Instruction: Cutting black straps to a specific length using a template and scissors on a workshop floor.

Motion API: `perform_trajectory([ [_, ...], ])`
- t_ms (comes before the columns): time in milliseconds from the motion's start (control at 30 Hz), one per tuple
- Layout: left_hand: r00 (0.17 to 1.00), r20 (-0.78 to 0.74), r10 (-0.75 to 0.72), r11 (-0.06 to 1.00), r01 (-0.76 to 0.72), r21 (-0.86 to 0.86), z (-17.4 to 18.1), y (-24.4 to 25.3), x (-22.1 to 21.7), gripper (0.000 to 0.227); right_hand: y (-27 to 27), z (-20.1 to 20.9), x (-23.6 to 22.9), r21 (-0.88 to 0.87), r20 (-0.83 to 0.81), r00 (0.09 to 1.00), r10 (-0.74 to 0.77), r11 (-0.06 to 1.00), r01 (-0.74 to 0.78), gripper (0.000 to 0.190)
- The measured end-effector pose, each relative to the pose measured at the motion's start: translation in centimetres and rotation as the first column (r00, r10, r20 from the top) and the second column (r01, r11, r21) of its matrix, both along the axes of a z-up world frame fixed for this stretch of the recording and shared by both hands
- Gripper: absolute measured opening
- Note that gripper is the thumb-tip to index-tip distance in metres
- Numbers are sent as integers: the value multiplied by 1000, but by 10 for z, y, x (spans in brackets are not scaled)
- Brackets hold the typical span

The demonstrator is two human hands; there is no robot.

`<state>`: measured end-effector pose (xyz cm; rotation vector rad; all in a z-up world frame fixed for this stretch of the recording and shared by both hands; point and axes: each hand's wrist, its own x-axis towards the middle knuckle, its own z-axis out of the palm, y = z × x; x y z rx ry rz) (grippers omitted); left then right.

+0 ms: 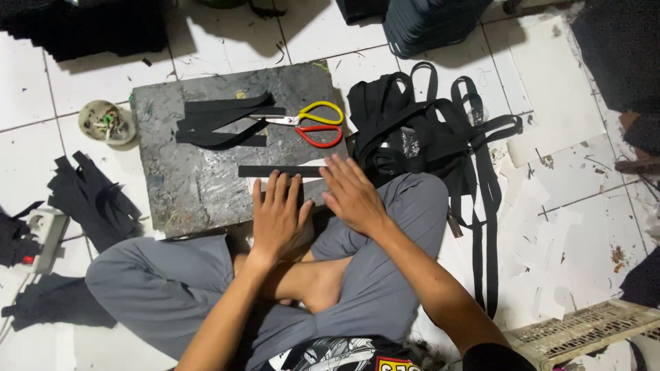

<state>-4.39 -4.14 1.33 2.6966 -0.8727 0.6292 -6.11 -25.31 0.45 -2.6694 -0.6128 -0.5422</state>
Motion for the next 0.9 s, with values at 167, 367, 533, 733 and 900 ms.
perform_trajectory([
  [167, 1000, -11, -14, 999, 13, -38, -12, 2, 11, 51, -12, 3, -1, -136, -158, 987, 28, 989, -49, 55],
  [367, 997, -42, -59, 998, 59, 0, -20, 4, 7, 59, -29, 15, 10, -245, -134, 991, -16, 969, -18, 54],
  [533, 998, -20, -58, 998, 59, 30, -20, 4, 3, 60, 6, -5, -3, -56, -176, 984, -3, 998, -7, 59],
  [733, 997, -52, -49, 997, 52, 58, -21, 9, 0, 63, 19, -3, -13, -97, -56, 994, -91, 992, 85, 58],
  [900, 998, -63, -29, 996, 34, 80, -22, 9, -1, 66, 11, -9, -16, -141, 15, 981, -195, 971, 195, 57],
])
